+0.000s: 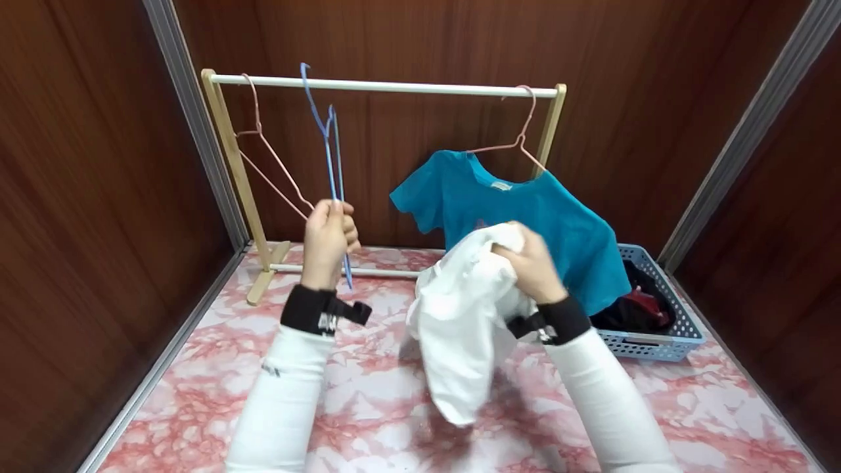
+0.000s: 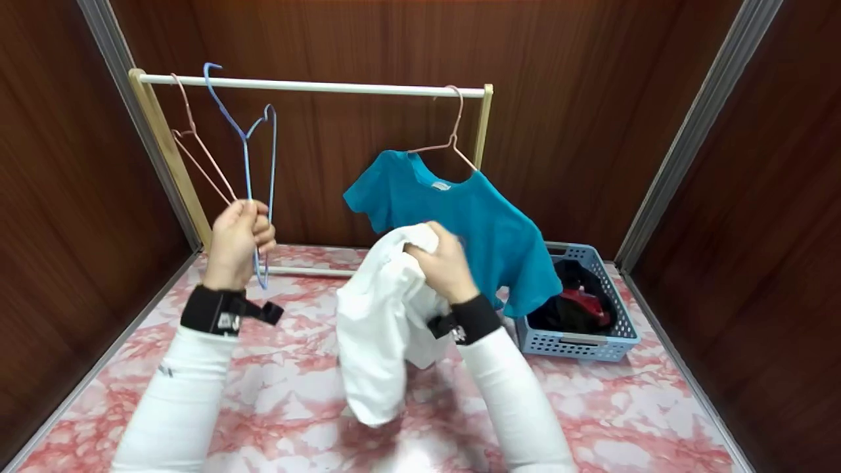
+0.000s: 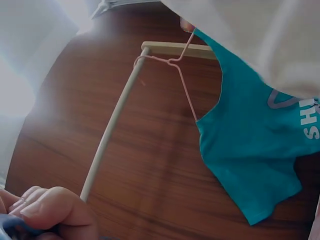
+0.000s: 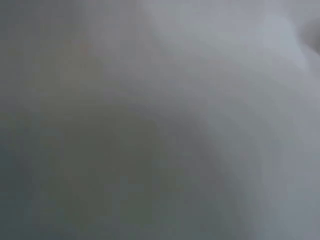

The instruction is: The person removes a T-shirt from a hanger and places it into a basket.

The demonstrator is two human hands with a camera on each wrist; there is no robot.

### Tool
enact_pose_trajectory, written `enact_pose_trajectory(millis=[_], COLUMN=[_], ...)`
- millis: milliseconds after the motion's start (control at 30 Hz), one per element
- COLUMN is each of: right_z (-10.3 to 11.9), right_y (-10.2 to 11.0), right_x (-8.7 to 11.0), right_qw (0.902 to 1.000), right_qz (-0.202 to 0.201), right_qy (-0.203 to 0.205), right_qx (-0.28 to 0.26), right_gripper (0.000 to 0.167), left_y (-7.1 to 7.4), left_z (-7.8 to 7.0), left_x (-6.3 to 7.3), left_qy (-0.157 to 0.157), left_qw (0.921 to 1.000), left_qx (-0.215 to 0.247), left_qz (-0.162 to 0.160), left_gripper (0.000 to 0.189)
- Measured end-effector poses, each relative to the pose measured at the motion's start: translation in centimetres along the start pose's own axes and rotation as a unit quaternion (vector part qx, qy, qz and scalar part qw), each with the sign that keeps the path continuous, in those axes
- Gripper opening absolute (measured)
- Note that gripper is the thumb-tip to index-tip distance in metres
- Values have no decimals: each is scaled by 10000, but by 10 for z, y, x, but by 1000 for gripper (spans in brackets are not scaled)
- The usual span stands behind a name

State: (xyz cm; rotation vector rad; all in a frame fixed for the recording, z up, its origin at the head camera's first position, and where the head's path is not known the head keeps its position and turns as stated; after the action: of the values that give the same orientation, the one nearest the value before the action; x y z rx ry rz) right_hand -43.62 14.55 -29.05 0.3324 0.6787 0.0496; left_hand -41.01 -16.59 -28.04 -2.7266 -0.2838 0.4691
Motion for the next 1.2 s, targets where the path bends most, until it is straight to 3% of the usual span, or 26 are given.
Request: enact_pose_trajectory(millis=[67,167,267,333,433,533,600,667,700,767,900,1067,1200], right_z=[-15,-39,-67,-85,-110,-134,-149,-159,-162,-163,-155,-138,-108], right_y=[-15,-41,-70,-90,-115,-133,-141,-146,-148,-149,-141,-113,-78], right_x=[-2,-2,3,10,27,47,60,68,69,68,63,54,38], right_qw=[9991,9958,9930,9855,9564,9062,8772,8631,8621,8743,9060,9418,9677], right_qz=[-29,121,631,1180,2116,3025,3436,3595,3588,3408,2910,2387,1771], right_qy=[-53,-199,-554,-840,-1085,-1337,-1592,-1642,-1556,-1202,-490,-482,-395], right_qx=[420,885,826,885,1697,2636,2953,3144,3223,3240,3035,2316,1748], right_gripper=[16,22,37,47,63,77,91,101,103,95,63,59,60], left_y=[2,5,10,13,16,19,21,22,23,25,28,32,37], left_z=[-3,-7,-11,-13,-14,-14,-13,-13,-13,-13,-11,-10,-11], left_x=[-11,-27,-41,-48,-56,-63,-67,-71,-73,-76,-80,-83,-86], left_qy=[62,143,156,145,144,204,245,298,328,365,468,521,515], left_qw=[9999,9995,9988,9984,9978,9972,9967,9962,9959,9954,9945,9942,9942], left_qx=[79,152,182,201,191,188,184,169,170,172,185,161,104], left_qz=[-100,-251,-420,-514,-612,-689,-752,-807,-827,-871,-921,-932,-936], left_gripper=[29,29,28,28,27,27,27,26,26,26,25,25,25])
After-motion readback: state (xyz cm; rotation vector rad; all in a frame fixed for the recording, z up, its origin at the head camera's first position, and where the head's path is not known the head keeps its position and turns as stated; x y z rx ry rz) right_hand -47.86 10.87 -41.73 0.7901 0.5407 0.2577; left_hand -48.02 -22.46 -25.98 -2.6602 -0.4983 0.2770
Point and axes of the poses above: each hand's wrist, its own x-axis away from the middle knuckle, its own y-axis out of the back of the hand, z = x × y, the point moved 9 cm from there along -x, towards the middle knuckle, and after that the axes turned 1 degree about x, right-handed, at the moved point
